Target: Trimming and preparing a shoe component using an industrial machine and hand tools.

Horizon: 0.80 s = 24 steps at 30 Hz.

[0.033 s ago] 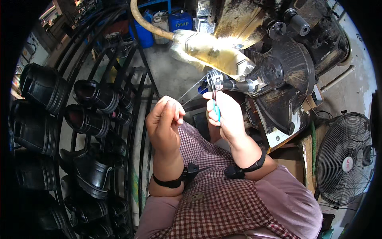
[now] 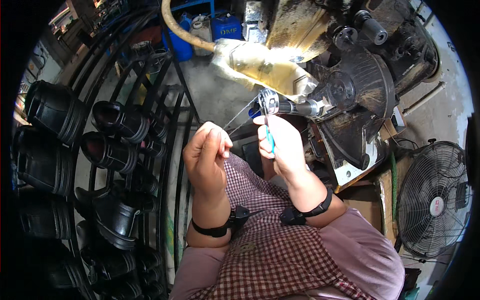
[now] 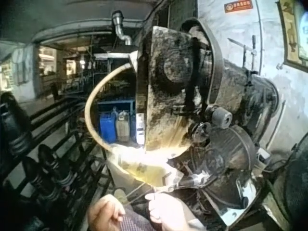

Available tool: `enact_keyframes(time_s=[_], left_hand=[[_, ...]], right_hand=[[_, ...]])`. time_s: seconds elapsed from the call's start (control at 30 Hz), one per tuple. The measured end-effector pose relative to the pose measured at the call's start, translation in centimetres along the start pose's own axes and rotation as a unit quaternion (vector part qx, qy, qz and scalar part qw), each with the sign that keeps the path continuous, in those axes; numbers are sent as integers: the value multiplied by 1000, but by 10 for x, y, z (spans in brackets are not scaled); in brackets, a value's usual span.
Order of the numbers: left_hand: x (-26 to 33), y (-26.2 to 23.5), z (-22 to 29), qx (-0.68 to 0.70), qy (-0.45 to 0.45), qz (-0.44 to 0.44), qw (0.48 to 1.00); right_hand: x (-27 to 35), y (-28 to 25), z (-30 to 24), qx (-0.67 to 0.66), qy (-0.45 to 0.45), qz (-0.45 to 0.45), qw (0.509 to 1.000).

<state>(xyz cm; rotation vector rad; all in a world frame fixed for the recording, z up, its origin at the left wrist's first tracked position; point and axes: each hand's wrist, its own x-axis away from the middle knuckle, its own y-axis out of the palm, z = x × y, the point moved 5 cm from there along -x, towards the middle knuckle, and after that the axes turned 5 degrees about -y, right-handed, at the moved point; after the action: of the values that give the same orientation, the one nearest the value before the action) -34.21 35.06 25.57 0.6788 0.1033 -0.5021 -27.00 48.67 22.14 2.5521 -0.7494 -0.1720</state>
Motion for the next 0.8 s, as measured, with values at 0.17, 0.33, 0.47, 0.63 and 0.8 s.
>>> enact_keyframes(time_s=[0.17, 0.33, 0.47, 0.63, 0.8], left_hand=[[5, 25, -1, -116, 79, 5, 990], [14, 90, -6, -396, 297, -145, 857], [15, 91, -80, -303, 61, -30, 950], [46, 93, -110, -587, 297, -243, 713], [83, 61, -162, -543, 91, -382, 742]], right_hand=[[-3, -13, -11, -81, -4, -78, 994], [12, -50, -29, 39, 32, -123, 991], [32, -136, -113, 264, -414, 27, 871], [38, -303, -189, 272, -284, 407, 824], [-30, -447, -206, 625, -153, 426, 636]])
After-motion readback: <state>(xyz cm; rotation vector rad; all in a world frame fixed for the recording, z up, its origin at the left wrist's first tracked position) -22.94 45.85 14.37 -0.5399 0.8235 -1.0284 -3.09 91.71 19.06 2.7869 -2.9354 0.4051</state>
